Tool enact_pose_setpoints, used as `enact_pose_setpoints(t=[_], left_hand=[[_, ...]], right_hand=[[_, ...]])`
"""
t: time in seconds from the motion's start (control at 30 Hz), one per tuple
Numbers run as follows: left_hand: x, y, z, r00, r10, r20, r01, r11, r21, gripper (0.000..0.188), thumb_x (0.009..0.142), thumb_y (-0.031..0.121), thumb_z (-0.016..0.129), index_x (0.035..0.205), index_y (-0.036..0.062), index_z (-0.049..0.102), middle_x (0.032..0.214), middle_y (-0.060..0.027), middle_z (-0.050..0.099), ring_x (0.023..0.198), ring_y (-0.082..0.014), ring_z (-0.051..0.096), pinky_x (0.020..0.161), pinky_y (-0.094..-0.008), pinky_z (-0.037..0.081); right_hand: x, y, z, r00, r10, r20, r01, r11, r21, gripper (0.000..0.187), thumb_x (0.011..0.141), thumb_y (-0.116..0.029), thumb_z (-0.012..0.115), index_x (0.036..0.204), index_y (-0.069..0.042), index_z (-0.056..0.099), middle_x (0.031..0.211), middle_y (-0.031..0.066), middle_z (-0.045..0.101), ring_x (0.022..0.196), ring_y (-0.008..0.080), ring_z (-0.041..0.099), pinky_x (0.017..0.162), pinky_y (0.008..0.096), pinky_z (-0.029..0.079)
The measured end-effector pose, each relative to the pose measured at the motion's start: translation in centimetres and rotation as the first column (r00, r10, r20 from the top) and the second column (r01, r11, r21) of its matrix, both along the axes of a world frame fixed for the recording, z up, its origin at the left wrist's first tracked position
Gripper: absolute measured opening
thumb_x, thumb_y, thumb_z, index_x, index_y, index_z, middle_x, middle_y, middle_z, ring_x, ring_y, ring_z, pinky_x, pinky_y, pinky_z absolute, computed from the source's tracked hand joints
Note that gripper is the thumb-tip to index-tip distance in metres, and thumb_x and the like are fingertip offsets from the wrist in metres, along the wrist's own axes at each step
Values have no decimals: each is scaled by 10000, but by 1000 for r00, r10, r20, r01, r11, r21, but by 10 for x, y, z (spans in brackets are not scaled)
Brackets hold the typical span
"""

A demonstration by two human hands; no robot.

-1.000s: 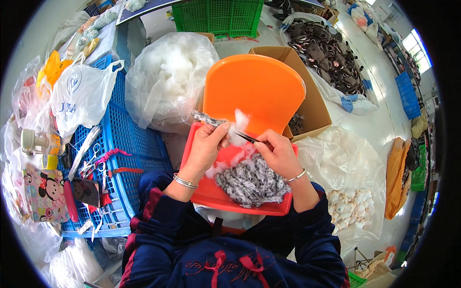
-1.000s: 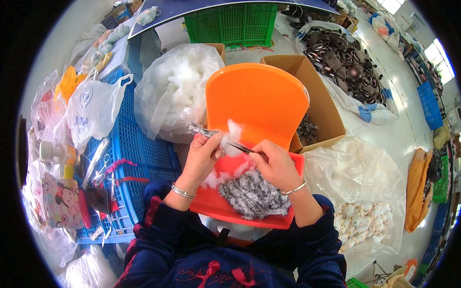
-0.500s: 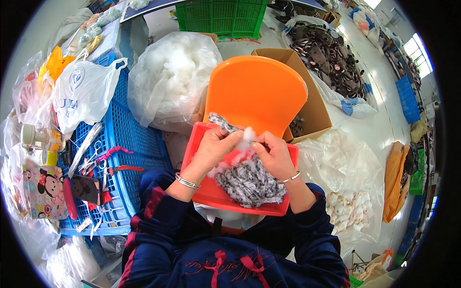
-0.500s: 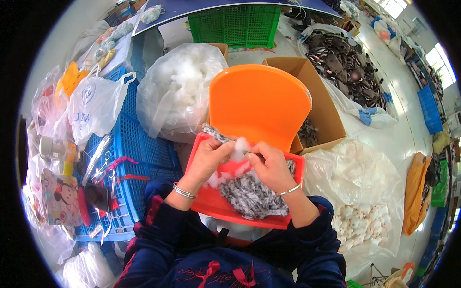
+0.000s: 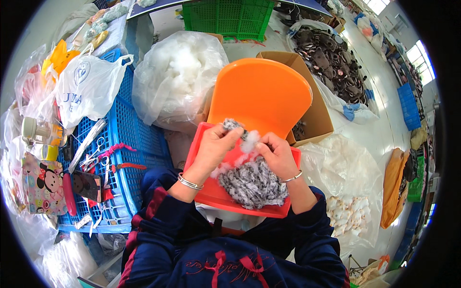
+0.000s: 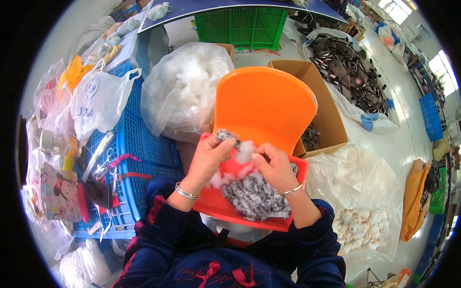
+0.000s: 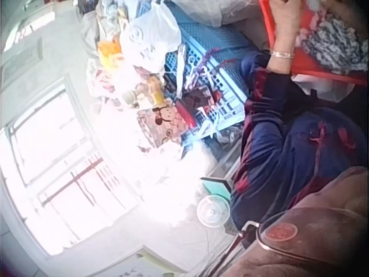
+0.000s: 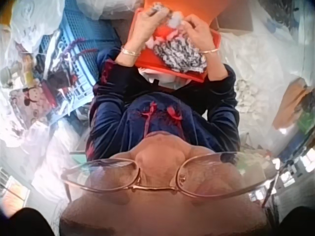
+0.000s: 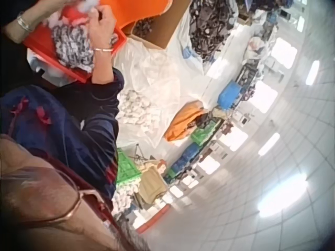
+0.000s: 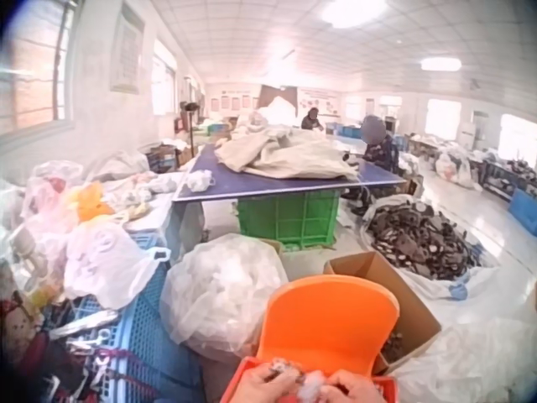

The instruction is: The person repeatedly inserts white cotton-like filling into a grey and white patterned fabric tube using a metal tool. The person holds the fabric in a red tray and works continuously, adding more filling as needed.

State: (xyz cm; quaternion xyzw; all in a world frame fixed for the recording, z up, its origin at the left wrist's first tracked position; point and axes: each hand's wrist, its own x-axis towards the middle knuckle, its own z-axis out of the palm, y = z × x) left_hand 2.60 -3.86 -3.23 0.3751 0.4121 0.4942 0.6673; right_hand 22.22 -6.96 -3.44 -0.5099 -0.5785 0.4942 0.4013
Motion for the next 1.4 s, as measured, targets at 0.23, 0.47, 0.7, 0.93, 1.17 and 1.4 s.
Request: enact_pose_setpoints(t=[0.23, 0.47, 0.7, 0.93, 1.17, 1.4], left_hand=[[-10, 3, -6, 986, -115, -123, 114, 993, -16, 199, 909, 199, 684, 783, 47, 657, 646, 58, 543, 571, -15, 441, 508, -197, 337], [-1, -1, -8, 992, -129, -13, 128, 990, -61, 201, 926, 209, 662, 813, 42, 662, 679, 54, 559, 599, -14, 454, 521, -198, 343], [-5, 1, 1, 1000, 11, -26, -10, 998, 61, 147, 944, 132, 625, 848, 30, 667, 664, 59, 513, 582, -21, 417, 519, -202, 331], [2, -2, -8, 997, -74, -13, 75, 997, 23, 173, 951, 171, 634, 908, 13, 692, 708, 68, 557, 620, -5, 448, 540, -184, 347], [12, -7, -14, 995, -96, 7, 96, 995, 20, 196, 949, 179, 638, 977, -2, 708, 852, 9, 674, 746, -38, 576, 678, -204, 461], [-17, 17, -3, 992, -40, 122, 40, 999, 5, 235, 974, 190, 586, 998, -27, 672, 909, -47, 679, 840, -111, 638, 795, -258, 515]], right_hand=[[1, 0, -5, 992, 12, 122, -28, 990, 136, 100, 896, -66, 643, 879, 16, 589, 744, -1, 584, 670, 52, 508, 593, 233, 422], [-10, -3, -9, 996, -19, -85, 18, 1000, -23, 98, 909, -68, 625, 863, 3, 577, 740, -35, 536, 675, 37, 459, 601, 220, 399], [-2, 2, -6, 999, 37, -11, -37, 999, -18, 80, 934, -65, 599, 902, 5, 576, 797, -12, 588, 724, 49, 523, 648, 217, 435], [-6, -1, -9, 990, 19, -140, -27, 998, -54, 75, 946, -67, 589, 906, -5, 573, 789, -13, 586, 674, 27, 495, 594, 194, 399], [-10, -1, -10, 973, -12, -231, -23, 989, -148, 84, 950, -83, 582, 899, -20, 560, 768, -24, 560, 636, 29, 461, 575, 191, 381], [27, 7, 20, 988, 36, -152, -79, 955, -285, 127, 943, -144, 616, 931, -25, 571, 757, -45, 531, 650, 25, 465, 571, 189, 380]])
